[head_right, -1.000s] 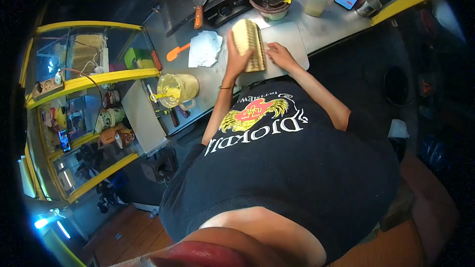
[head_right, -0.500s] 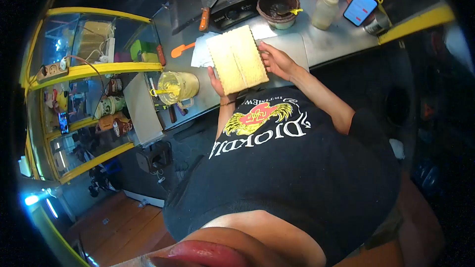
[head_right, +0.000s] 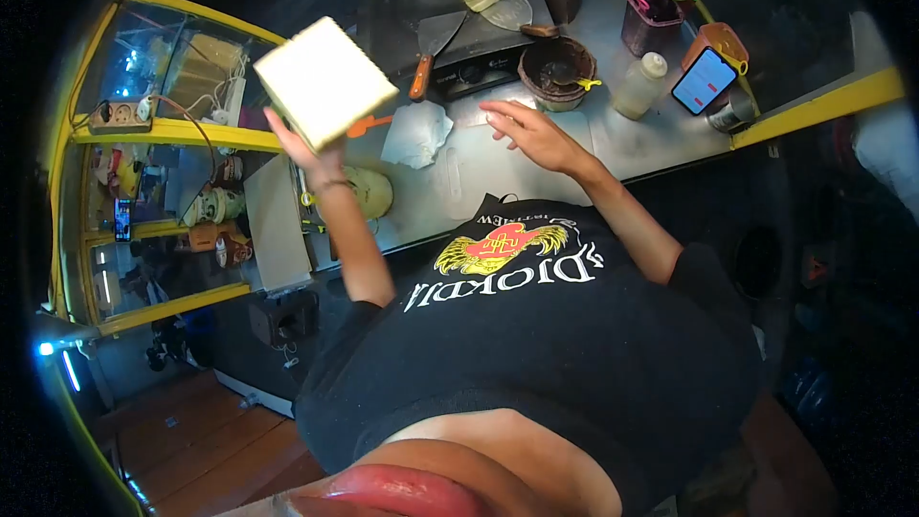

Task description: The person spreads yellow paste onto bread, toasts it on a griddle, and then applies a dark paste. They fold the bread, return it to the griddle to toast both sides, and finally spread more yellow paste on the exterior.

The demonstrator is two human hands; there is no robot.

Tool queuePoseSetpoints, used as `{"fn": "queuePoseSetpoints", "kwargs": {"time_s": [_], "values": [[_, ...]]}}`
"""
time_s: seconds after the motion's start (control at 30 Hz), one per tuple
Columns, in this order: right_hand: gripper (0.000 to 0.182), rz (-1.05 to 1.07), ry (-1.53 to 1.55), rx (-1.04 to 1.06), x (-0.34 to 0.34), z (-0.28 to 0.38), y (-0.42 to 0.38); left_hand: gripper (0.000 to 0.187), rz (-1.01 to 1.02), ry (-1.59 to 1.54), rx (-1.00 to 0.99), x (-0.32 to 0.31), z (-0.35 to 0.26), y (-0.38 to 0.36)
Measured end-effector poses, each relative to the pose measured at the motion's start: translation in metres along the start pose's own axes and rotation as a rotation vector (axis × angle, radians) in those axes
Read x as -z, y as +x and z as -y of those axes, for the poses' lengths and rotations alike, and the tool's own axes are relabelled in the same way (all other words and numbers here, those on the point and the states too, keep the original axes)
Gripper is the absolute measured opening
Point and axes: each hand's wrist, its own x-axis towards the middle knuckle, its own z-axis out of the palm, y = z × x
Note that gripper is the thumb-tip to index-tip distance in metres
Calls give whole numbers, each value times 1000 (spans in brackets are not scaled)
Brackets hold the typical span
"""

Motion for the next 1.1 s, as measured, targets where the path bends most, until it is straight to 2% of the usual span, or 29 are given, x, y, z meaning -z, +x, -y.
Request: {"fn": "queuePoseSetpoints", "kwargs": {"time_s": [0.07,0.1,0.13,0.17,0.2,0.23,0.27,0.33,0.4,0.47,0.53,0.57,0.6,0.67,0.7,0.73,0.77,0.8,0.87,1.0,1.07,1.1], "values": [[45,-19,-5,-9,2,-5,-6,69,40,252,-11,-21,-30,53],[44,-4,6,-34,2,-6,-9,68,122,410,-58,-28,-31,85],[43,10,18,-60,1,-8,-12,67,179,507,-76,-24,-24,123],[42,20,4,-47,-1,-9,-15,68,183,732,-79,-18,-8,158],[42,16,0,-42,-3,-9,-15,68,128,841,80,-31,16,171],[42,27,3,-58,-5,-10,-16,75,123,1032,172,-3,62,217],[42,38,12,-76,-10,-11,-18,80,56,1873,-67,8,107,229],[40,30,6,-78,-14,-10,-22,82,203,2197,-166,22,171,220],[37,-9,-20,2,-15,-9,-28,80,218,2197,37,-3,177,225],[34,-46,16,-6,-12,-2,-37,77,381,2199,217,-29,156,229],[33,-139,65,-18,-4,-1,-40,71,619,2170,310,-13,154,287],[32,-180,56,-35,1,-2,-41,65,400,2160,80,-27,140,272],[32,-179,64,-36,7,-5,-42,64,354,2108,15,-39,125,255],[39,-241,107,15,20,-8,-39,68,461,2114,-129,-10,137,269],[39,-236,112,14,24,-1,-35,71,453,2161,-179,11,150,263],[45,-320,124,-4,28,11,-32,75,445,2207,-231,23,161,256],[52,-407,132,-17,34,21,-26,79,442,2157,-131,22,163,258],[52,-409,132,-12,41,25,-17,81,417,2152,-131,20,167,260],[60,-598,120,37,54,27,-1,83,436,2140,-112,16,167,259],[67,-626,82,19,69,22,40,87,404,2295,-50,11,176,270],[59,-629,-42,10,72,14,54,92,396,2263,18,5,174,264],[50,-675,-65,3,72,12,58,91,405,2310,-38,10,179,270]]}}
